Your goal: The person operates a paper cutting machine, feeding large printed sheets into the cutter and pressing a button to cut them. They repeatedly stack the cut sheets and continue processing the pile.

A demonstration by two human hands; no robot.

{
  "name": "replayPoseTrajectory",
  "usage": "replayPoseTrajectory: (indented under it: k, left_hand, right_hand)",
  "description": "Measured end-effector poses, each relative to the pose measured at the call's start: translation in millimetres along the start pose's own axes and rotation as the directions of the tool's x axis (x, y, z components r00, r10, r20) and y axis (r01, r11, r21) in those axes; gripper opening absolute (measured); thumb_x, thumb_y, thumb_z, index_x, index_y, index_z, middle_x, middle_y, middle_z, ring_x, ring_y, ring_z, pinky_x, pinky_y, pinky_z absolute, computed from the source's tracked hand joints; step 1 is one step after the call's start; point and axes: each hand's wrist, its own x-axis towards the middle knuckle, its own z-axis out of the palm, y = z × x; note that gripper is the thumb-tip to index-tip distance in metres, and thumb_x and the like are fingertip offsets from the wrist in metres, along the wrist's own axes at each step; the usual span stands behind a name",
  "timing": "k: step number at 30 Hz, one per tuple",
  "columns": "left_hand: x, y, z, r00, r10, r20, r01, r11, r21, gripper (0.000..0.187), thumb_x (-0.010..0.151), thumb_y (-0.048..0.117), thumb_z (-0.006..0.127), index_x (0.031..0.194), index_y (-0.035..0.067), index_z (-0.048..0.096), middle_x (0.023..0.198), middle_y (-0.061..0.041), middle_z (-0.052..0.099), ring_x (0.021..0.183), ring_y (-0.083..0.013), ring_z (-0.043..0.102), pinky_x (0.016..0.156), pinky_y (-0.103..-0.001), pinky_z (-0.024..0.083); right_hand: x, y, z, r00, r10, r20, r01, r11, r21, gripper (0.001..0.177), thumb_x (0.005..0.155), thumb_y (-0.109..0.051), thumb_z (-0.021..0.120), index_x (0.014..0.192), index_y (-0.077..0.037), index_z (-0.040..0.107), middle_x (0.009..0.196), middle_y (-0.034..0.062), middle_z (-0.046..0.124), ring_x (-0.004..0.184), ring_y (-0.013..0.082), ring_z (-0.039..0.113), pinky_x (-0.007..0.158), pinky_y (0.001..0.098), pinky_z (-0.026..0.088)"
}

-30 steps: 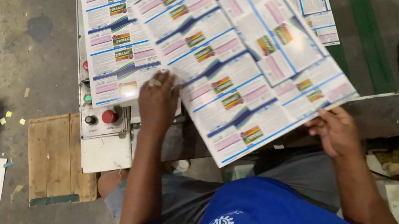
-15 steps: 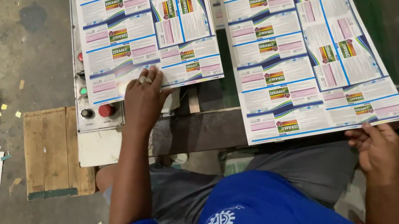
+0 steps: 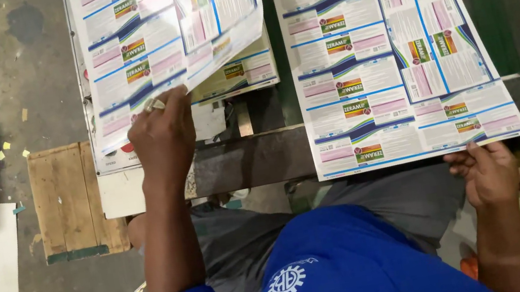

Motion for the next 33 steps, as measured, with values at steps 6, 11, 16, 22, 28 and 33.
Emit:
replayPoseTrajectory:
  k: [6,11,16,22,28,33]
  left_hand:
    - [-32,-9,22,0.989,-0.145,0.038,0.144,0.989,0.011,0.012,0.098,0.011,0.077,0.110,0.012,0.076,0.077,-0.013,0.070,0.069,-0.0331,0.068,0.063,-0.043,0.052]
    - [-42,-5,24,0.976,-0.218,0.029,0.219,0.974,-0.052,0.011,0.098,0.012,0.078,0.110,0.012,0.077,0.076,-0.013,0.071,0.065,-0.0320,0.068,0.060,-0.043,0.051]
    - [-43,0,19,0.981,-0.195,0.007,0.195,0.976,-0.094,0.010,0.098,0.011,0.076,0.109,0.011,0.075,0.086,-0.012,0.074,0.071,-0.0320,0.069,0.064,-0.043,0.052]
    - [-44,2,18,0.978,-0.203,0.042,0.206,0.974,-0.090,0.010,0.097,0.010,0.076,0.107,0.010,0.075,0.083,-0.012,0.074,0.070,-0.0321,0.068,0.063,-0.043,0.052]
    - [-40,12,19,0.980,-0.191,0.050,0.195,0.974,-0.115,0.010,0.097,0.011,0.075,0.107,0.010,0.075,0.085,-0.012,0.074,0.073,-0.0324,0.070,0.065,-0.043,0.053]
    - [-41,15,16,0.984,-0.177,0.021,0.179,0.980,-0.090,0.013,0.096,0.009,0.075,0.109,0.011,0.076,0.098,-0.013,0.077,0.073,-0.0339,0.069,0.066,-0.044,0.053]
  right_hand:
    - [-11,-5,18,1.000,0.024,-0.011,-0.024,0.999,-0.031,0.018,0.112,-0.007,0.053,0.127,0.000,0.060,0.108,0.0136,0.071,0.083,0.0222,0.072,0.062,0.0305,0.055]
    - [-11,-10,42,0.999,0.034,-0.007,-0.034,0.993,-0.114,0.018,0.110,-0.006,0.055,0.126,0.001,0.062,0.107,0.0155,0.072,0.083,0.0217,0.072,0.062,0.0304,0.055]
    - [4,-8,51,0.999,0.015,0.045,-0.010,0.995,-0.104,0.017,0.109,-0.005,0.057,0.124,0.001,0.062,0.106,0.0149,0.072,0.082,0.0217,0.072,0.060,0.0300,0.054]
    - [31,-8,61,0.998,0.000,0.062,0.007,0.993,-0.117,0.015,0.109,-0.007,0.057,0.120,0.002,0.063,0.105,0.0153,0.073,0.081,0.0219,0.073,0.059,0.0292,0.055]
    - [78,-11,76,0.987,-0.005,0.158,0.016,0.998,-0.063,0.018,0.109,-0.008,0.057,0.124,0.001,0.060,0.104,0.0127,0.072,0.081,0.0212,0.073,0.058,0.0291,0.055]
    - [68,-32,93,0.991,0.058,0.121,-0.043,0.992,-0.122,0.033,0.108,-0.012,0.054,0.139,-0.002,0.059,0.109,0.0139,0.074,0.080,0.0188,0.073,0.057,0.0274,0.055]
